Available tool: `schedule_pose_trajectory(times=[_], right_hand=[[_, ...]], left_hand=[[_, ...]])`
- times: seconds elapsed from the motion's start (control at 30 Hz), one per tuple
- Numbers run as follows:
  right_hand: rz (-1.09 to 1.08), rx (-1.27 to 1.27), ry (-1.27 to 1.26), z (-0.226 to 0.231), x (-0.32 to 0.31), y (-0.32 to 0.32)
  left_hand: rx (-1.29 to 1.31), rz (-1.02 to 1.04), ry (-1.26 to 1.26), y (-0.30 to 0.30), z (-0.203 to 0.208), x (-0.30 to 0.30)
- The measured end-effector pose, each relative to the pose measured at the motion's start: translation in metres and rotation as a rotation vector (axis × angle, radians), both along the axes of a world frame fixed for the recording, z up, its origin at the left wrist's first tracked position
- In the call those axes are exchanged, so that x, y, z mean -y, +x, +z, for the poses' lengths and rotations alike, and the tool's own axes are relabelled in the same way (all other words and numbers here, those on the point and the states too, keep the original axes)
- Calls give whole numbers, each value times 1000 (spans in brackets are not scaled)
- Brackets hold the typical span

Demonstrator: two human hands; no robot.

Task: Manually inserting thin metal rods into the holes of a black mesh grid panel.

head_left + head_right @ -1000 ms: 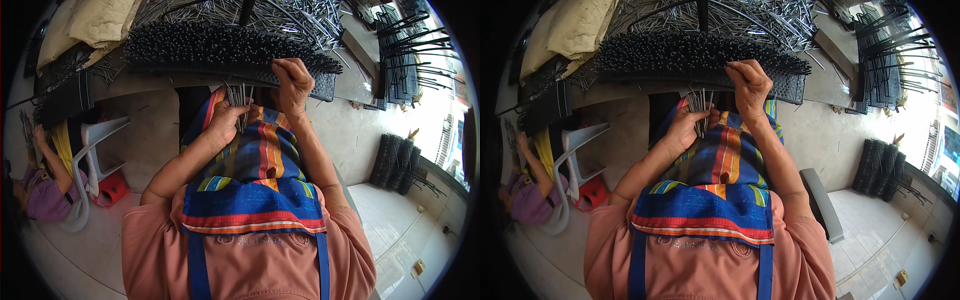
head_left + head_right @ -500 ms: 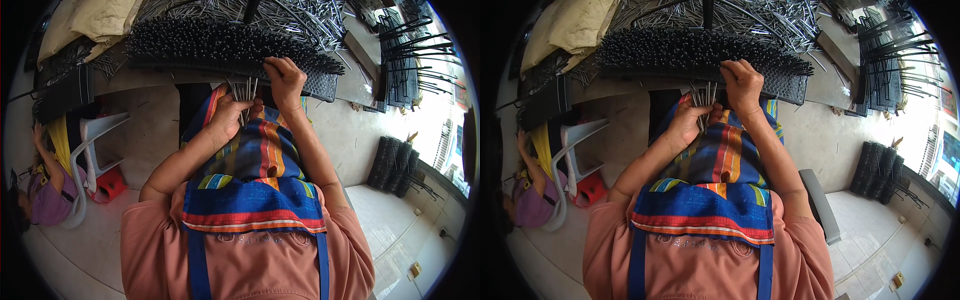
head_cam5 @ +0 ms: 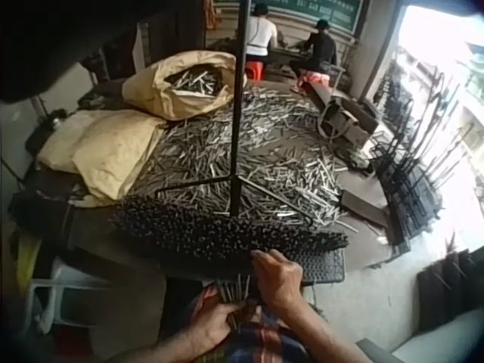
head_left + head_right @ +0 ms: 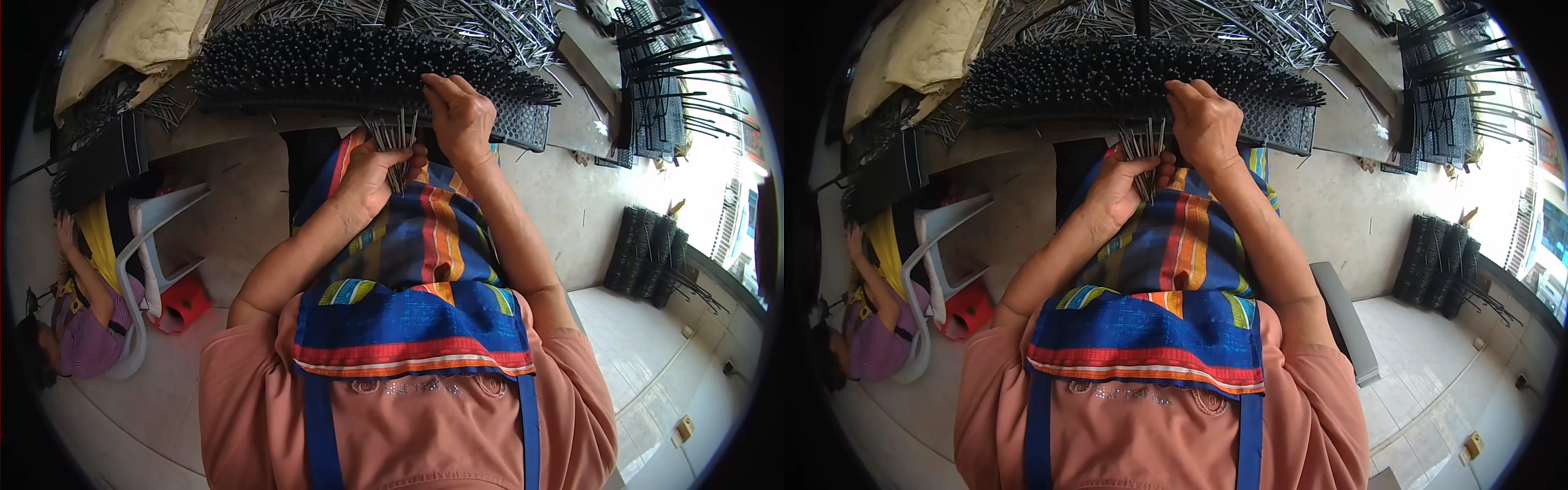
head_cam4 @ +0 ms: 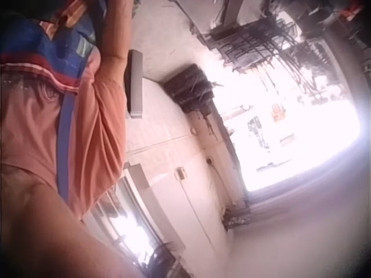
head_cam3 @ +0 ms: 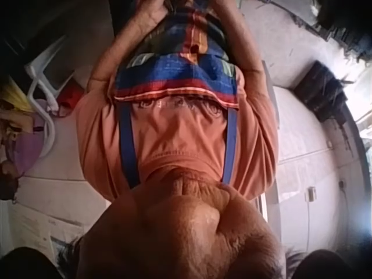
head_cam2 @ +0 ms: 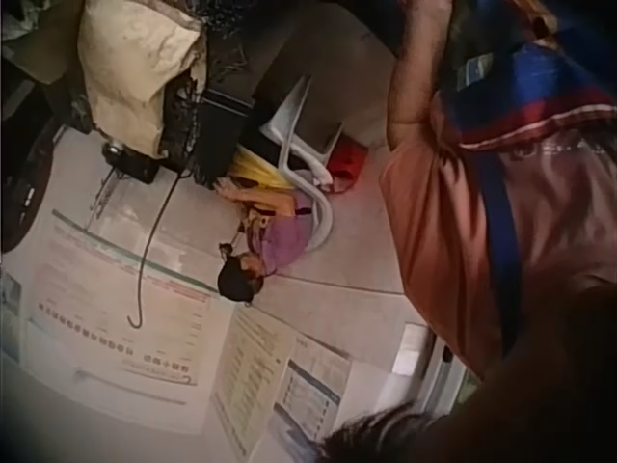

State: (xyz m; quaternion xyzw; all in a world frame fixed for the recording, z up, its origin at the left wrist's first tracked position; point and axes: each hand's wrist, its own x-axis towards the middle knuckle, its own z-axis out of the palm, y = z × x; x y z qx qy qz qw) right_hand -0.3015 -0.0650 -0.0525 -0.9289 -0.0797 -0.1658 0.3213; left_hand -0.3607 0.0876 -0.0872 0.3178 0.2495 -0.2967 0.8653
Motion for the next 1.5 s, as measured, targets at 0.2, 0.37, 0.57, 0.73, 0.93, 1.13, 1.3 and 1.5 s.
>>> schedule_pose_trajectory(times=[0.2,0.37,0.57,0.73,0.93,1.13,1.3,1.5], right_hand=[[46,-19,-244,-3,11,-17],[57,-764,621,-9,24,-39],[-31,-843,899,-4,34,-42],[-198,-170,896,-6,34,-28],[-34,66,477,-11,29,-14],[-17,3,446,-8,30,-11],[-6,33,391,-6,28,-10],[-1,22,366,-8,31,-9]], left_hand=[[35,-3,-2,1,4,2],[111,-73,42,0,13,6],[173,-124,120,-7,16,8],[2,-155,233,-12,2,5],[79,-211,255,-26,-13,6],[41,-219,311,-22,0,3],[47,-153,229,-21,1,4],[0,-70,188,-20,5,3]])
